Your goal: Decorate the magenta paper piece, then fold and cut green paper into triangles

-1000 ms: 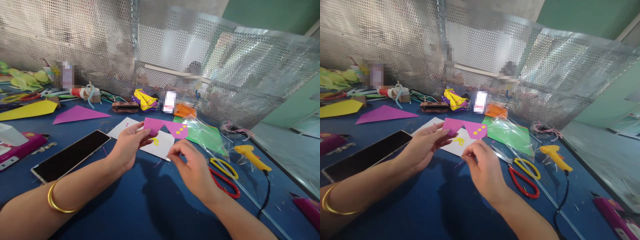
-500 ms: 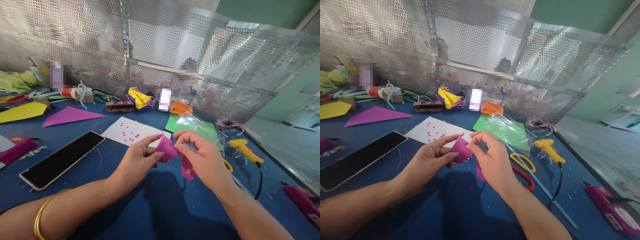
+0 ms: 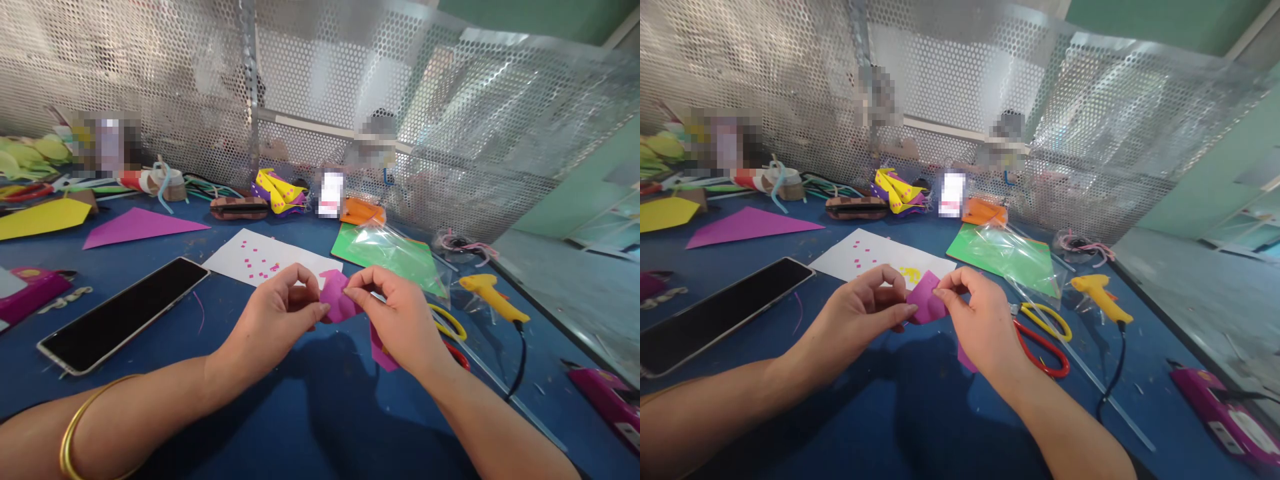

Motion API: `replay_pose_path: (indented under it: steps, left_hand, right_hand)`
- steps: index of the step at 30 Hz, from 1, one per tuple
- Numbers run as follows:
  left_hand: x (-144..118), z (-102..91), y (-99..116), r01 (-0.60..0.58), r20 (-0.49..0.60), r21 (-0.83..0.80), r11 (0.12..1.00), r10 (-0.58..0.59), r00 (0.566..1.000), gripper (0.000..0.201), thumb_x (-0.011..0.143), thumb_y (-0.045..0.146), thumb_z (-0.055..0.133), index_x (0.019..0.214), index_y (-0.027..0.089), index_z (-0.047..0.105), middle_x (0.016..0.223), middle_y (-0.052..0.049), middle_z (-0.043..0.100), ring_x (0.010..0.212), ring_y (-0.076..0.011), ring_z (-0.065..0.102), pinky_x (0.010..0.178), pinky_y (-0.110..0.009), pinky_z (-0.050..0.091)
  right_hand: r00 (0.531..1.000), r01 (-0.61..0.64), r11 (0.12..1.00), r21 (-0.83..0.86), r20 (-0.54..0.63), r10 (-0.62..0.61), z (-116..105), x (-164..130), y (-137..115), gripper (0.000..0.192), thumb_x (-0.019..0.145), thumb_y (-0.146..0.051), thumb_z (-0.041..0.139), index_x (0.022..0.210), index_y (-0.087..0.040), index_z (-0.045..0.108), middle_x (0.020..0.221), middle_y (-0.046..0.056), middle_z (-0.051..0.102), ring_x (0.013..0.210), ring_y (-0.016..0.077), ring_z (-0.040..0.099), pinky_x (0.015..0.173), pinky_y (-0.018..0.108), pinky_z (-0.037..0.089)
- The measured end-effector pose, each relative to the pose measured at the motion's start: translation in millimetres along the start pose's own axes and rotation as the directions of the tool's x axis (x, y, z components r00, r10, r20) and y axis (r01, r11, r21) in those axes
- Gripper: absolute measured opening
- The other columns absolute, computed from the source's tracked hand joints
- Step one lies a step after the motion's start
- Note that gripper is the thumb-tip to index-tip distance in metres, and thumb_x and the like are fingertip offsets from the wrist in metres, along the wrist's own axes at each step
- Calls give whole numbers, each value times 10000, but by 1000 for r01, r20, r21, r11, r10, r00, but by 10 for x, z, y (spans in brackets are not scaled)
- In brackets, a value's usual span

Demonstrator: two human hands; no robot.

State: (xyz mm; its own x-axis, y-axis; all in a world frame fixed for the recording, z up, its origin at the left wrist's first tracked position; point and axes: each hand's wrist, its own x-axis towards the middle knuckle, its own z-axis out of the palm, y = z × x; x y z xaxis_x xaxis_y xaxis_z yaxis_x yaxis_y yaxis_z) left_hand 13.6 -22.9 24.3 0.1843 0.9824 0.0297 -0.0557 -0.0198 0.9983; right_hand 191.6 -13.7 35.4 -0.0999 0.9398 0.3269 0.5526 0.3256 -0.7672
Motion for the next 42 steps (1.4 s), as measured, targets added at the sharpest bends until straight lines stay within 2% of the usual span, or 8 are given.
replay_pose_path:
  steps: [3,6,10,13,23,30,35,42]
  left_hand:
    - [8,6,2,35,49,-3,999,-35,998,57,735,167,696,782,198,690,699,-15,721,675,-152,669,576,-215,486]
    - [23,9,-2,64,54,5,998,-64,996,120,748,202,697,840,201,773,740,-39,749,682,-158,668,585,-219,497]
    - [38,5,-11,54,-20,43,998,-53,998,93,734,229,728,790,206,799,739,-35,751,627,-138,617,577,-216,491]
    - [38,2,-4,58,-18,48,997,-58,998,85,710,236,740,765,203,796,743,-41,752,635,-149,619,580,-225,491]
    - [31,-21,-34,49,14,89,995,-51,999,104,725,273,720,742,187,776,738,-46,740,658,-156,607,599,-233,474]
    - [37,-2,-14,43,-38,75,996,-40,998,75,739,259,728,732,193,763,697,-10,703,630,-127,571,588,-217,460]
    - [45,0,-20,29,-19,85,996,-27,999,95,751,271,722,757,188,767,718,-8,709,630,-119,558,588,-217,445]
    - [25,-13,-13,36,17,72,997,-38,999,105,755,283,733,768,183,761,730,10,712,640,-103,562,611,-209,449]
  right_hand:
    - [1000,2,1000,-8,0,-2,15,-4,18,108,812,-244,600,713,-211,631,661,-14,638,624,138,553,631,286,450]
    - [1000,0,1000,-7,12,0,25,-10,25,112,823,-255,594,725,-214,630,690,-6,652,658,152,579,648,294,462]
    - [997,74,997,31,-33,-73,41,-37,11,103,816,-256,611,717,-226,621,944,34,697,917,207,637,844,364,488]
    - [995,96,994,53,-36,-94,67,-69,1,99,821,-253,614,726,-231,632,1048,47,676,1020,225,625,922,404,473]
    - [993,110,993,42,-40,-108,138,-116,13,106,839,-232,613,737,-226,642,1037,54,660,1045,224,612,938,409,464]
    - [989,114,993,17,-96,-112,61,-80,-8,116,859,-260,599,756,-229,641,1042,50,671,1028,216,623,943,398,467]
    - [990,129,992,-1,-65,-129,76,-81,17,89,842,-242,634,754,-227,638,1066,47,670,1040,222,622,936,402,468]
    - [982,184,983,-20,-32,-185,105,-111,20,107,870,-207,595,764,-216,609,1043,59,664,1031,211,615,929,386,453]
